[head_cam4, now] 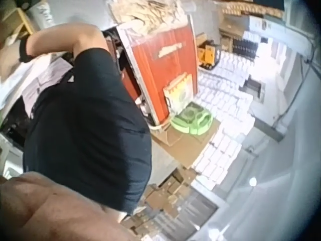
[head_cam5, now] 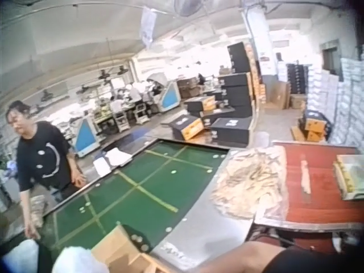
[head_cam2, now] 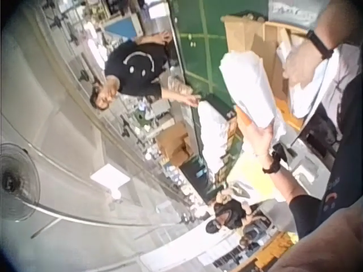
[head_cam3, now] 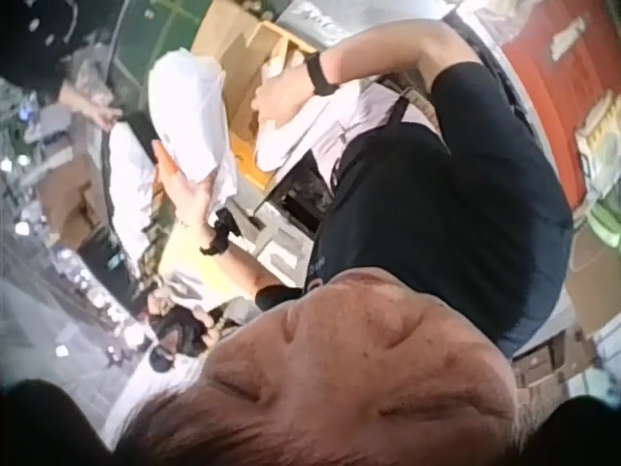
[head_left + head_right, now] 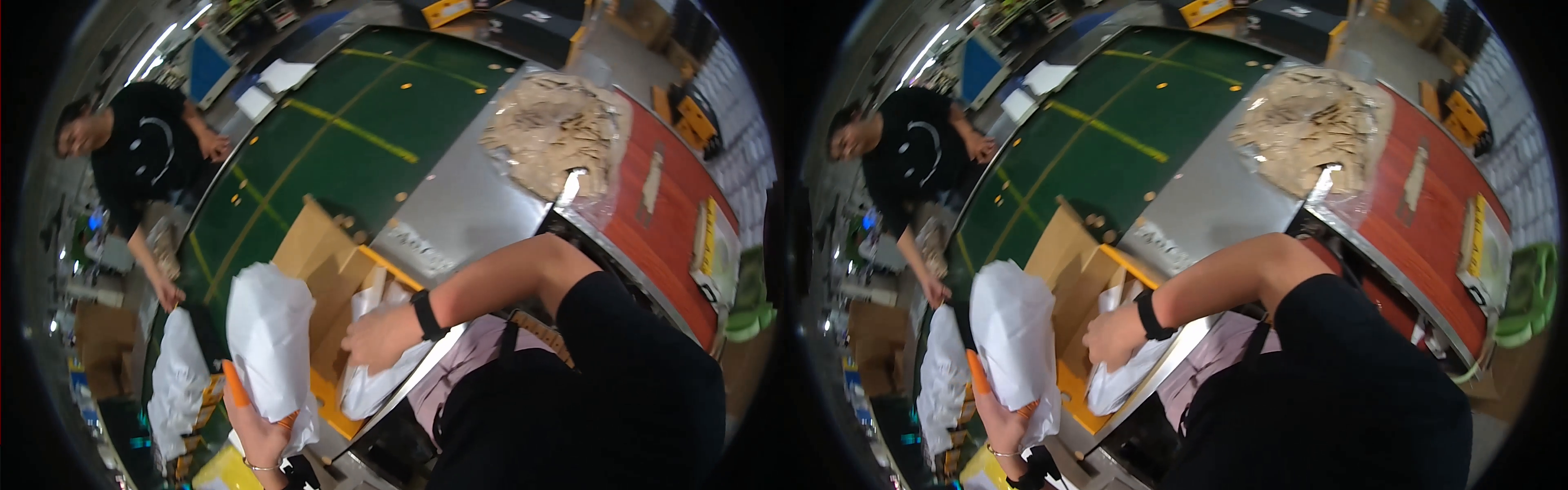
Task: Packing shoes into individual boxes and preparing them on a conveyor belt in a manufacturing facility.
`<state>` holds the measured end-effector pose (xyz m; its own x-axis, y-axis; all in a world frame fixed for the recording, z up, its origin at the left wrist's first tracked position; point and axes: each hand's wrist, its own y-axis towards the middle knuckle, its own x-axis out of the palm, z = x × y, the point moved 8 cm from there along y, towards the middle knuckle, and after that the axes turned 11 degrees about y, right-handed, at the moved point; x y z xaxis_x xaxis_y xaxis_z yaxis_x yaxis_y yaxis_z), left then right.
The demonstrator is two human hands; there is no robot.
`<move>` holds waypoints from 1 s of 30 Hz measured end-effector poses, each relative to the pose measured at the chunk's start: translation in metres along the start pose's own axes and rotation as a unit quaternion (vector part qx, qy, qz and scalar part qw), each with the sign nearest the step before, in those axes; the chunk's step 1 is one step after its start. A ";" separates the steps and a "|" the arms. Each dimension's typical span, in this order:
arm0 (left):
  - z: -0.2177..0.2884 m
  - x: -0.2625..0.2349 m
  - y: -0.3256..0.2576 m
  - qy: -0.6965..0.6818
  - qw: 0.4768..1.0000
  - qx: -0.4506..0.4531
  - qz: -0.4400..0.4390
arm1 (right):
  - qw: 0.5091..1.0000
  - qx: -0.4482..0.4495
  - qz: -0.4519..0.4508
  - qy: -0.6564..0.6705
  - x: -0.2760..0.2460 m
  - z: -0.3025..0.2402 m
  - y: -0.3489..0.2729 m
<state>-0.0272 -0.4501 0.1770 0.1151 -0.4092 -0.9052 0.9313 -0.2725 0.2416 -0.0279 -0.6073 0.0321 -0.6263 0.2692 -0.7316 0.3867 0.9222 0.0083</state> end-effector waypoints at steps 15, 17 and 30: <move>0.012 0.124 -0.006 0.175 0.907 0.248 -0.293 | 0.886 0.262 0.361 0.124 -0.083 0.038 -0.250; -0.012 0.091 -0.018 -0.023 0.987 -0.001 -0.156 | 0.847 0.254 0.459 -0.084 -0.083 0.068 -0.346; -0.006 0.154 -0.070 -0.315 0.925 -0.210 0.031 | 0.677 0.642 0.322 -0.158 -0.061 0.114 -0.495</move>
<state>-0.0730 -0.4889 0.0181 0.0716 -0.8753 -0.4782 0.9970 0.0768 0.0087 -0.1041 -1.1114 -0.0050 0.0503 0.2407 -0.9693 0.9080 -0.4152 -0.0560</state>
